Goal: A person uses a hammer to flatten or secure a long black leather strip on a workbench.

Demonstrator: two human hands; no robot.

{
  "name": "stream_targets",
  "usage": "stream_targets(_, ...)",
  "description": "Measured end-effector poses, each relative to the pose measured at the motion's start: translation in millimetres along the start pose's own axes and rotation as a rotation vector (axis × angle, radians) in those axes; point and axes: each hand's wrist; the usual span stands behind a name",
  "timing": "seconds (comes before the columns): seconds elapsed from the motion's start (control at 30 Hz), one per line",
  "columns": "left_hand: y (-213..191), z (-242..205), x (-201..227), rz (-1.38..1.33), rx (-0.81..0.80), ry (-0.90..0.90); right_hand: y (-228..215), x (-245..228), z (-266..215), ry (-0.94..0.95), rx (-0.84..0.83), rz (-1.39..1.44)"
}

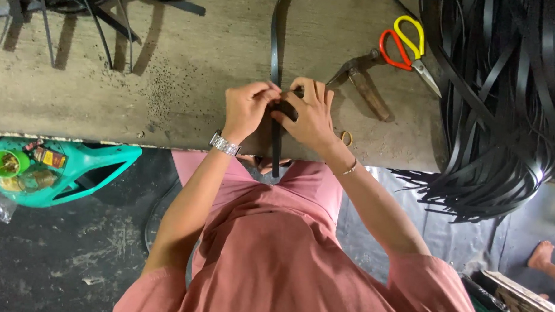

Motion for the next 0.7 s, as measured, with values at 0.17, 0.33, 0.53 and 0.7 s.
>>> stream_targets(0.17, -14.6, 19.1, 14.8, -0.604, 0.301, -0.369, -8.3, -2.5, -2.4, 0.016, -0.032, 0.025)
stream_targets(0.33, -4.8, 10.0, 14.0, -0.439, 0.149, -0.280, -4.1, -1.4, -1.4, 0.012, -0.045, 0.015)
stream_targets(0.53, -2.7, 10.6, 13.3, -0.223, 0.079, -0.101, -6.2, -1.9, -0.9, 0.025, -0.076, 0.037)
stream_targets(0.7, -3.1, 12.1, 8.1, -0.108, 0.064, 0.007, -6.4, -1.4, -1.4, 0.011, -0.067, 0.024)
Point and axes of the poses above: each hand's wrist, its own z-axis towards the middle knuckle, its own y-axis out of the palm, x = y × z, and after that the axes turned 8 degrees about -z, right-handed
